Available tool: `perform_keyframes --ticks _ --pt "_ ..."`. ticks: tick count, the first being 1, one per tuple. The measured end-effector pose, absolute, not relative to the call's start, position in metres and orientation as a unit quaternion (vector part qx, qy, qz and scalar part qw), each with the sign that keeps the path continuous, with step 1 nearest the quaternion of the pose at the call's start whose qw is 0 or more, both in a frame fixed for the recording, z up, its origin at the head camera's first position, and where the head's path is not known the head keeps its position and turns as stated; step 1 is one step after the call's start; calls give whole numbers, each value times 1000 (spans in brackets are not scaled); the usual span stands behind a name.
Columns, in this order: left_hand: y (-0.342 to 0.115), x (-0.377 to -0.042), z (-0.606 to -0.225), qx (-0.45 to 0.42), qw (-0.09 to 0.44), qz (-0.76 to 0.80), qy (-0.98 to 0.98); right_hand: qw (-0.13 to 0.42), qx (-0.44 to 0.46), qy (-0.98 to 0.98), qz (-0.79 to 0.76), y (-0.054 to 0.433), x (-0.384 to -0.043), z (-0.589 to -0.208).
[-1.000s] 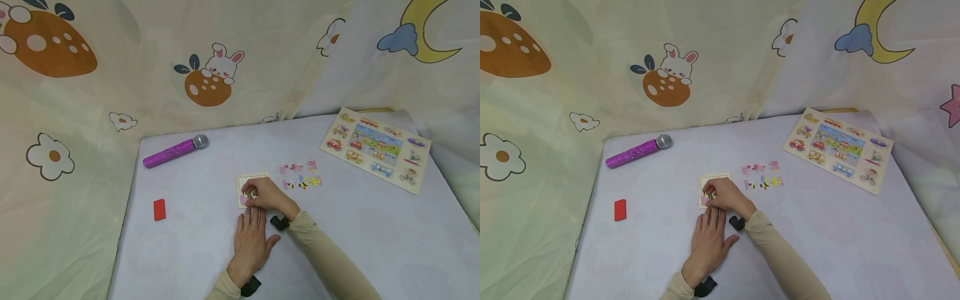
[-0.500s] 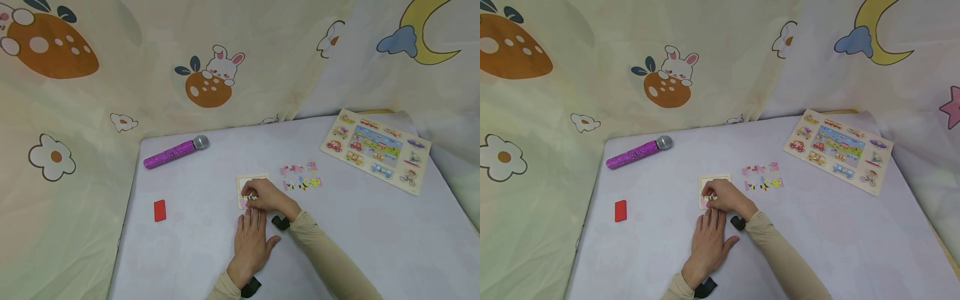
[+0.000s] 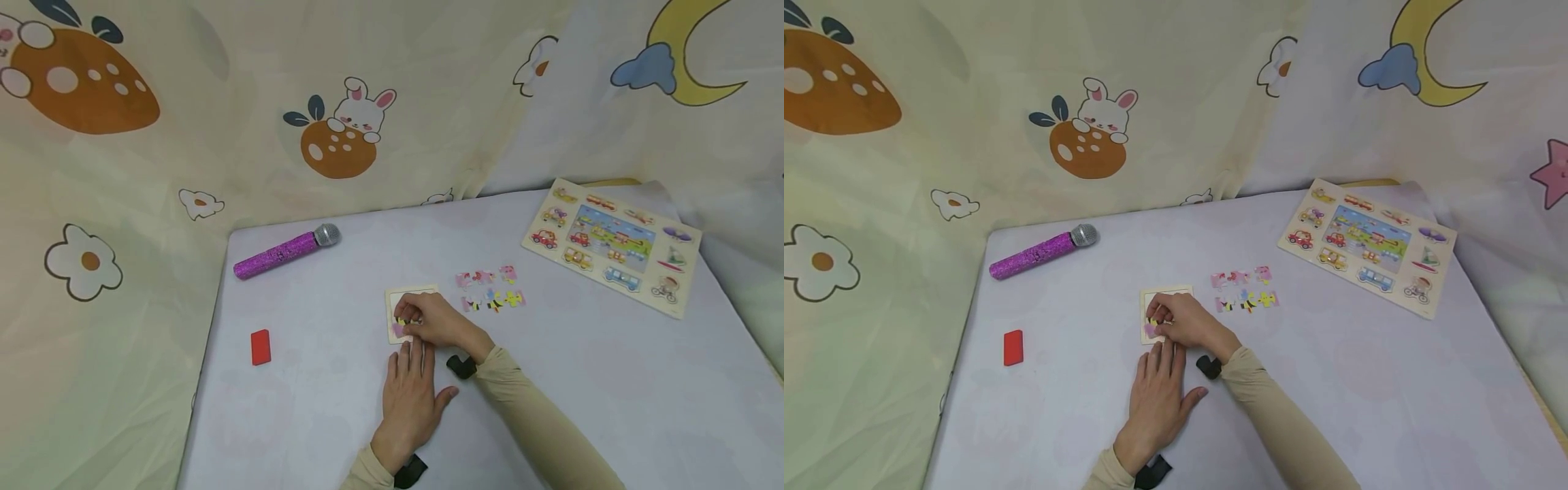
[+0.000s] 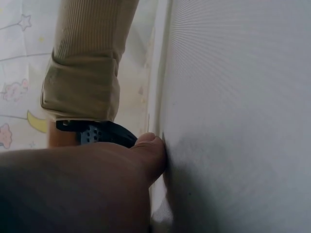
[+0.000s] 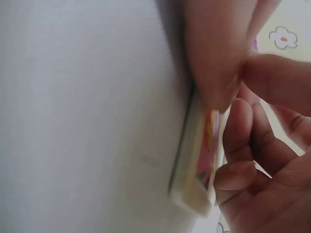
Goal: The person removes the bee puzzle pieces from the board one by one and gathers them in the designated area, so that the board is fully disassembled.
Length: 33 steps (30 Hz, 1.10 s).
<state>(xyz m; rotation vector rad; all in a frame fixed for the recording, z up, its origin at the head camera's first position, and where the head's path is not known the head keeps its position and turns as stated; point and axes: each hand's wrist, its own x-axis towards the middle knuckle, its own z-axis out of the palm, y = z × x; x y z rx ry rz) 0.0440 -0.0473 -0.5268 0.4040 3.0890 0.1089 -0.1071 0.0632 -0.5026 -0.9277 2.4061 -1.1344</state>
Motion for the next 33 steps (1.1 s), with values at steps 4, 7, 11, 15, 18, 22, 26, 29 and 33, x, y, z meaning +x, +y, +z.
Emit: perform_keyframes --ticks 4,7,11,15,18,22,26,29,33 --pt "-47 43 -527 125 13 39 991 142 -311 847 -406 68 -109 -506" --pt "-46 43 -527 125 8 46 991 134 -300 842 -428 76 -110 -504" --pt "-46 43 -527 128 1 52 990 131 -278 833 -459 89 -112 -502" --pt "-45 43 -527 130 -4 50 990 136 -232 833 -483 105 -114 -501" --pt "-46 43 -527 131 0 49 990 131 -194 839 -491 118 -114 -505" --pt "-46 43 -527 130 9 53 990 118 -154 848 -493 135 -112 -509" --pt "-46 43 -526 131 15 57 990 115 -130 852 -494 152 -108 -509" --pt "-46 42 -526 134 9 63 989 122 -123 854 -491 163 -104 -508" --pt "-47 41 -525 136 2 71 988 137 -123 851 -492 179 -100 -508"
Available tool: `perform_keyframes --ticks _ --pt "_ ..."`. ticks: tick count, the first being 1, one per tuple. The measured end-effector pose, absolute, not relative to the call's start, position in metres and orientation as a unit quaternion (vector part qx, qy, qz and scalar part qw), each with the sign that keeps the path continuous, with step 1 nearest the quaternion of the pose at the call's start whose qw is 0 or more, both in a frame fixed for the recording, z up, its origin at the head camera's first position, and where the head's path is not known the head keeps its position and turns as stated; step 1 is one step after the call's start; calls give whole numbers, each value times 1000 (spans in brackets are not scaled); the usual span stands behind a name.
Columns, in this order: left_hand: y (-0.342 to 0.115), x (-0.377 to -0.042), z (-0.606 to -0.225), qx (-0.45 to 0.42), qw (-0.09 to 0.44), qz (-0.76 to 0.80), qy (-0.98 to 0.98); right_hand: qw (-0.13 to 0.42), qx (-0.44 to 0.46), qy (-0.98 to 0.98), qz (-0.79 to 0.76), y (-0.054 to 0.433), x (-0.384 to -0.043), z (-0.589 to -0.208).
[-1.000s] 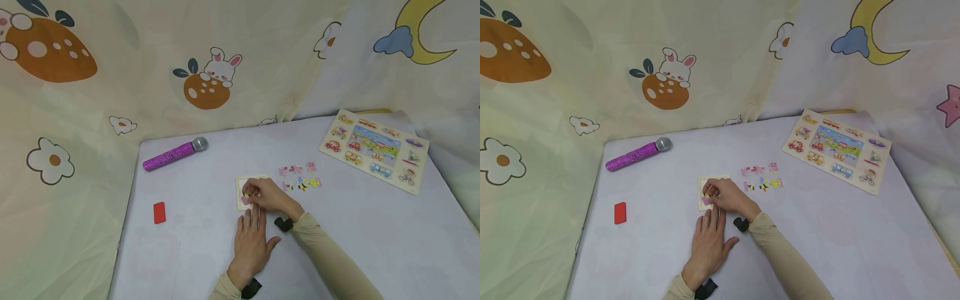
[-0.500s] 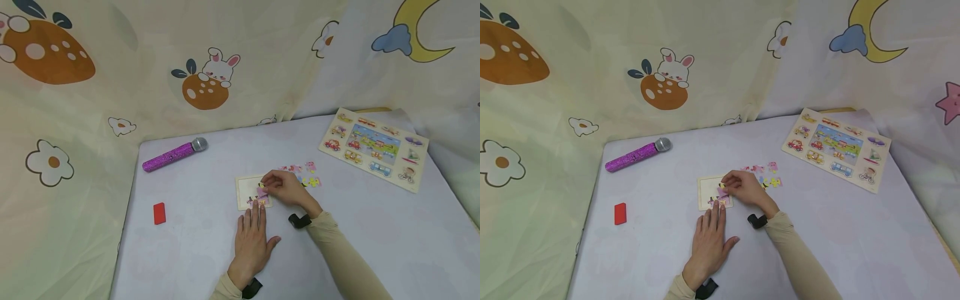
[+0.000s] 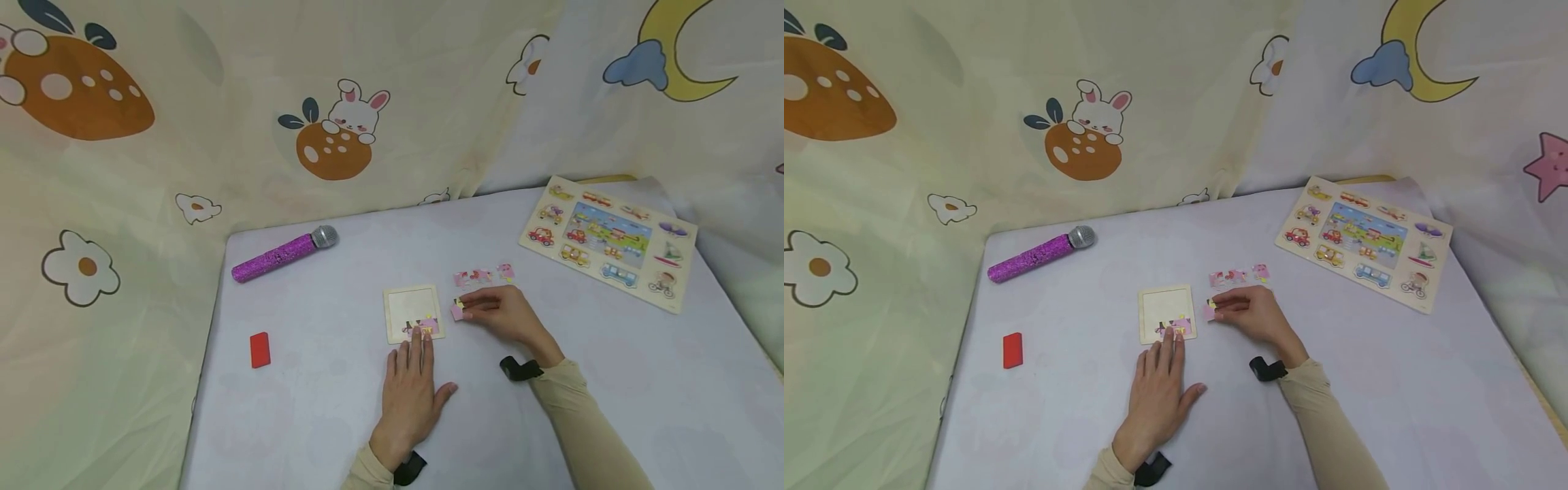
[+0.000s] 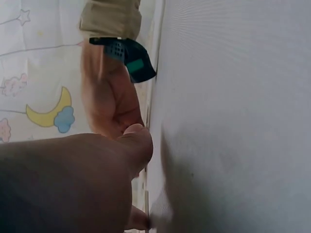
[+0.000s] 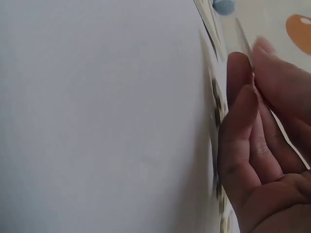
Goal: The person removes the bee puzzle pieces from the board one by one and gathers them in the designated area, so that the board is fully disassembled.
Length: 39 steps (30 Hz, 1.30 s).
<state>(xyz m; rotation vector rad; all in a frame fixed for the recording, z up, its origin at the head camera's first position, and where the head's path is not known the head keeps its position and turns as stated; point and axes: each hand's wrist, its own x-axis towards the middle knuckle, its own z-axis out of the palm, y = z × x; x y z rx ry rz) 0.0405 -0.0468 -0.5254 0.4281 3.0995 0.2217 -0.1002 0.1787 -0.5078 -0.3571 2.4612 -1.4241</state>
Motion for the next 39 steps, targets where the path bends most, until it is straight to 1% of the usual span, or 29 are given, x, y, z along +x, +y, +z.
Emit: perform_keyframes --ticks 6,14,18,22,28,39 --pt "-49 38 -524 135 -8 82 987 151 -113 845 -500 197 -95 -509" --pt "-53 32 -526 137 -34 115 983 124 -133 876 -447 209 -89 -503" --pt "-55 30 -526 133 -49 137 980 122 -144 890 -416 209 -86 -503" --pt "-57 29 -526 117 -39 174 977 118 -155 891 -409 206 -84 -504" --pt "-61 30 -524 94 -4 221 971 122 -149 901 -389 203 -84 -506" --pt "-64 31 -526 114 7 190 975 114 -157 901 -388 202 -82 -502"
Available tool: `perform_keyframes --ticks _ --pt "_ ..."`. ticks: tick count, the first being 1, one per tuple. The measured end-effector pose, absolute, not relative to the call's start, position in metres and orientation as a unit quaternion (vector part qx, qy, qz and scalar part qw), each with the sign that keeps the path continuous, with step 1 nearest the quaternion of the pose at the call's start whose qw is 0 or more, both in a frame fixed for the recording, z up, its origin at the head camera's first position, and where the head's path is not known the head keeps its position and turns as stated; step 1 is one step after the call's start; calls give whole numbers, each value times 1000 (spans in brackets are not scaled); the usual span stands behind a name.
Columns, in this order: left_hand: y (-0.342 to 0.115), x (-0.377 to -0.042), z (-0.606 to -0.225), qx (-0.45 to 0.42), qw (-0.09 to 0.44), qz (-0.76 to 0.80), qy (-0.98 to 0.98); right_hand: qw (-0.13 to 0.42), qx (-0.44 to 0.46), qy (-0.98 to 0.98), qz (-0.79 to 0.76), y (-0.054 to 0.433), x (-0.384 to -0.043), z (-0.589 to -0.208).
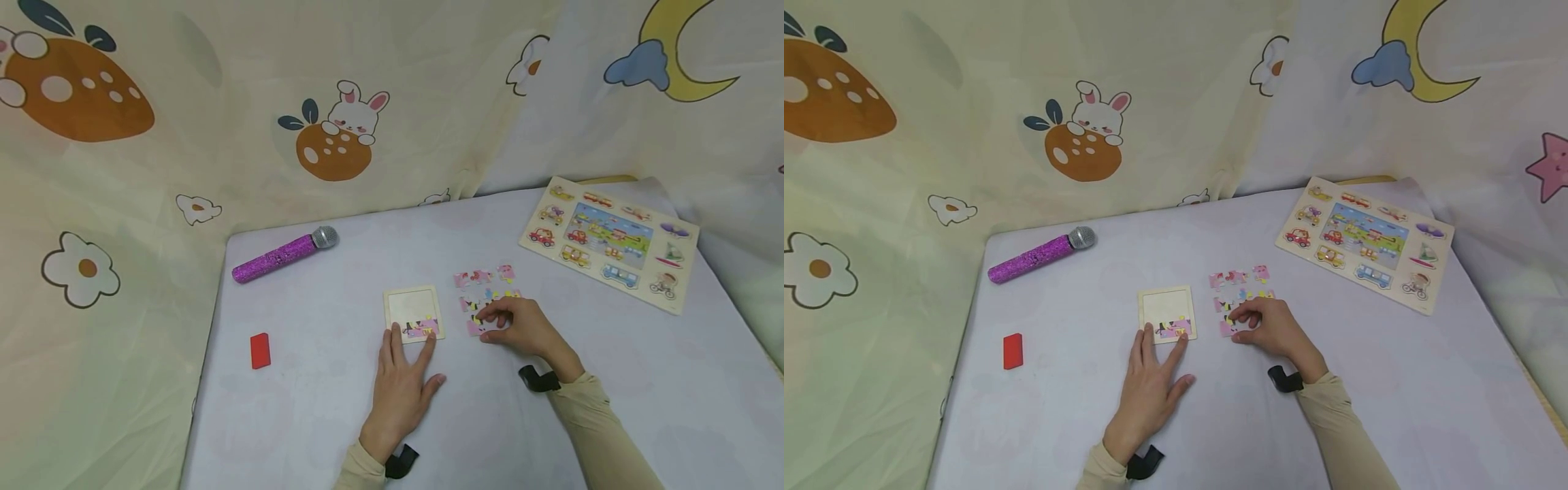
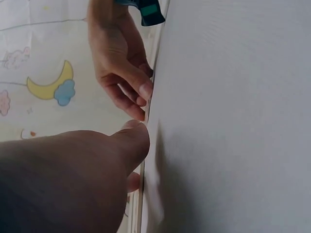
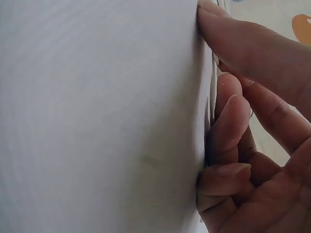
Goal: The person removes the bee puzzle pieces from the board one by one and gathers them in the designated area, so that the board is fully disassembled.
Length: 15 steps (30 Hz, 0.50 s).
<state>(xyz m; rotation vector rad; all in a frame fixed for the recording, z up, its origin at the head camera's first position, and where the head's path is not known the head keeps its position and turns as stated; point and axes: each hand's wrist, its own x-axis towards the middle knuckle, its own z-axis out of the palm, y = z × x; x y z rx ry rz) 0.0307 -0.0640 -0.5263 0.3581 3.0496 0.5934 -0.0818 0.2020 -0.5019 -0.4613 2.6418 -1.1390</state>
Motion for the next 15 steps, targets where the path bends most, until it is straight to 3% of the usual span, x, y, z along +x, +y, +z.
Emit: perform_keyframes --ticks 15 --pt "-69 31 -527 123 19 184 975 124 -160 903 -379 202 -83 -502"
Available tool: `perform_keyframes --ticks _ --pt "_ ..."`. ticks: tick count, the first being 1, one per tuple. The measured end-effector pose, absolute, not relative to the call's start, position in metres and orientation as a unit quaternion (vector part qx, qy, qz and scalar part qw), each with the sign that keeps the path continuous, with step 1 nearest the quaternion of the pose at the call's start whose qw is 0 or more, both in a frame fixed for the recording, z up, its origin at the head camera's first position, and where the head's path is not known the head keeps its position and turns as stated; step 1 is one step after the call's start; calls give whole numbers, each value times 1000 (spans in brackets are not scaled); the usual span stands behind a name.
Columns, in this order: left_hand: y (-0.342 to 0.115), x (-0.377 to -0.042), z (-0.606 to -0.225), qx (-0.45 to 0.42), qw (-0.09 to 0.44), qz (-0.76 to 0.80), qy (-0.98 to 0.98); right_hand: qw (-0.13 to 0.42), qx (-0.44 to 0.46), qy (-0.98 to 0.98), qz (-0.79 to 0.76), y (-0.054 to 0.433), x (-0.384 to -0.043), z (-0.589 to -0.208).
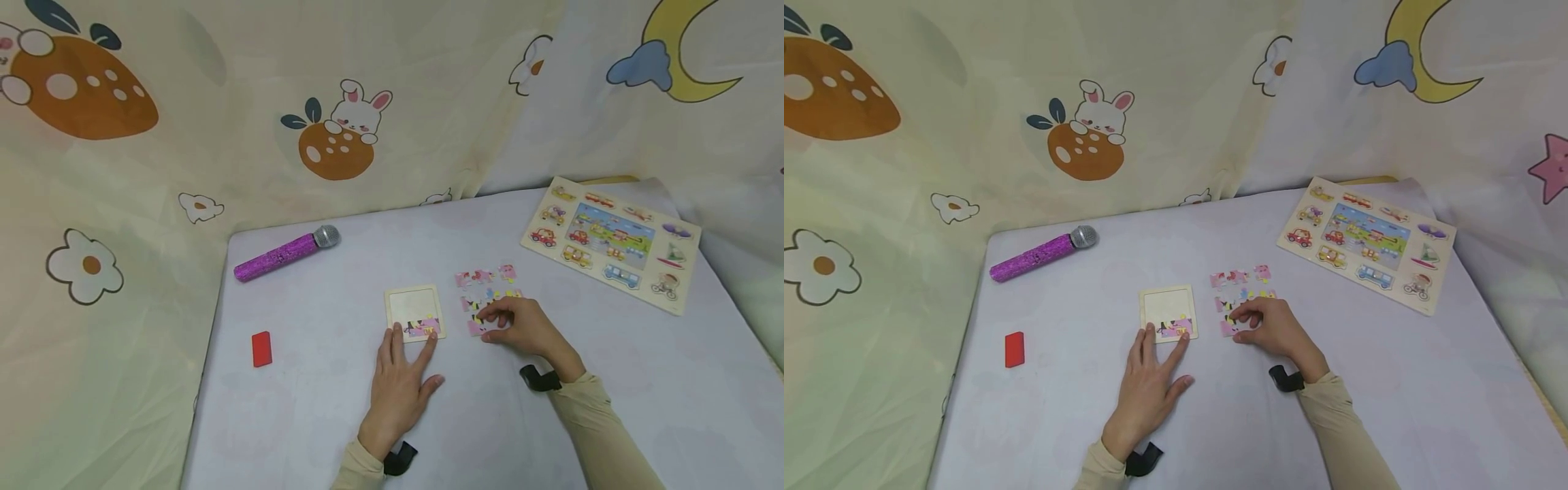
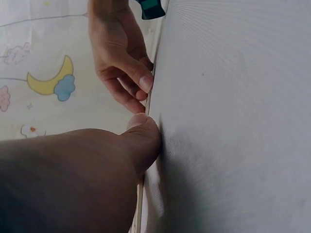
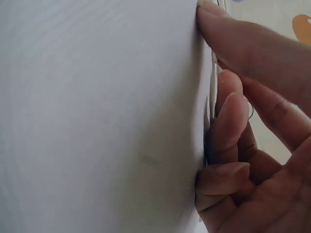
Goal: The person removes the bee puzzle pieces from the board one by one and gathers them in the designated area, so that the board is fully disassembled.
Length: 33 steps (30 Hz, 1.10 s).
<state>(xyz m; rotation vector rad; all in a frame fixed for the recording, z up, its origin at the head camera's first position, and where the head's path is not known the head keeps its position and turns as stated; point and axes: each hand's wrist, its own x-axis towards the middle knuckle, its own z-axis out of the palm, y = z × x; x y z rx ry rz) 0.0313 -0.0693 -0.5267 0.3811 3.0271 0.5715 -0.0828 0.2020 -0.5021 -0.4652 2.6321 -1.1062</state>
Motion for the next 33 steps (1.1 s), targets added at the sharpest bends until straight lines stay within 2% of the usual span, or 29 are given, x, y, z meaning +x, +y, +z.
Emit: perform_keyframes --ticks 10,24,33 --pt "-70 31 -527 118 23 177 977 80 -187 892 -405 180 -89 -496" --pt "-69 30 -529 113 16 164 980 136 -237 871 -409 105 -97 -490" --pt "-68 29 -530 111 18 158 981 154 -231 892 -356 88 -96 -495"
